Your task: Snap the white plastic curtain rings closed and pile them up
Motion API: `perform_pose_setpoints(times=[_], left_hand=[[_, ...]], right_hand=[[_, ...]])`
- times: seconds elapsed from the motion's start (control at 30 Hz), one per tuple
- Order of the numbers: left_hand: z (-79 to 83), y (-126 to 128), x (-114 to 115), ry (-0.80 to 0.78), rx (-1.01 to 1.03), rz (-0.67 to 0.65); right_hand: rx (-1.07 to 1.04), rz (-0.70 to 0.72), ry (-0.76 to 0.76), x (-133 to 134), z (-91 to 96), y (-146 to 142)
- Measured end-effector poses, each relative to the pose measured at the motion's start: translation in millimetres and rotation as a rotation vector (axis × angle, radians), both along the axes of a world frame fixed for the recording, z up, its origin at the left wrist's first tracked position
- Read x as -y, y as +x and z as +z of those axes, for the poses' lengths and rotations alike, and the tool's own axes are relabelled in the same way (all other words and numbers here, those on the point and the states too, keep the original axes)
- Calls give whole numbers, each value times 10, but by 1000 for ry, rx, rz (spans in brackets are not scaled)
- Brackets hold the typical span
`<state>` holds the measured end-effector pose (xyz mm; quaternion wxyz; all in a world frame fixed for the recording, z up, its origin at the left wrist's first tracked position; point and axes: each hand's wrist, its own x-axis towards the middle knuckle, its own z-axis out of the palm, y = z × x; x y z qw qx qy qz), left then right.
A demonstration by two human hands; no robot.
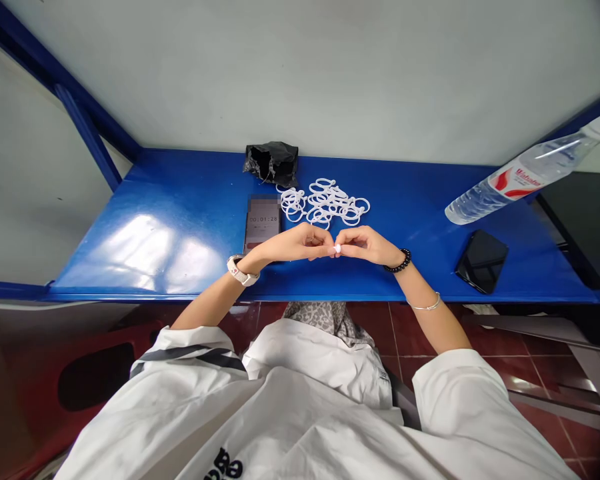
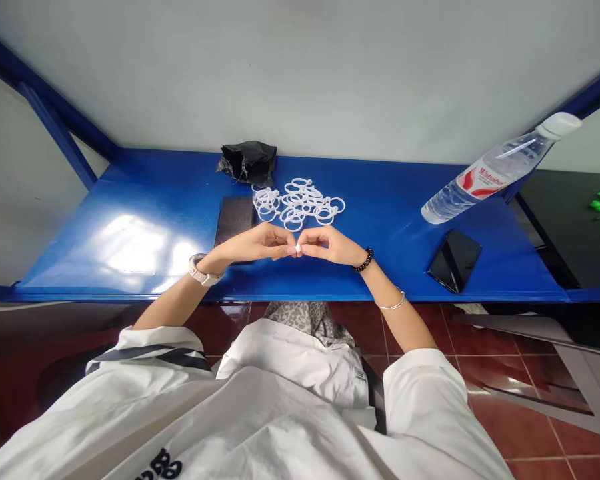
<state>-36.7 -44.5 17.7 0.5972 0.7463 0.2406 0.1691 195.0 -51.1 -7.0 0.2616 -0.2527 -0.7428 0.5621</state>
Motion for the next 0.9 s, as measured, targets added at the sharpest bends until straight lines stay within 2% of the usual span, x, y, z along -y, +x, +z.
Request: perform_pose_setpoints(times=[0.17, 0.37, 0.57, 0.7, 0.8, 0.9], left_hand=[[-81, 44, -11, -164, 169, 59], [-217, 127, -14, -303, 292, 104], [-152, 127, -36, -222, 347, 236], [-115, 90, -47, -153, 240, 223], [-111, 57, -55, -15, 130, 239], [-107, 16, -81, 180, 34, 336]], right_hand=[[-243, -31, -307, 13, -79, -98], [-293, -68, -427, -18, -164, -162], [-352, -231, -313, -31, -98, -172], [-266, -294, -321, -23, -55, -175], [-201, -278, -258, -35, -42, -134], [-72, -284, -100, -68, -8, -27]])
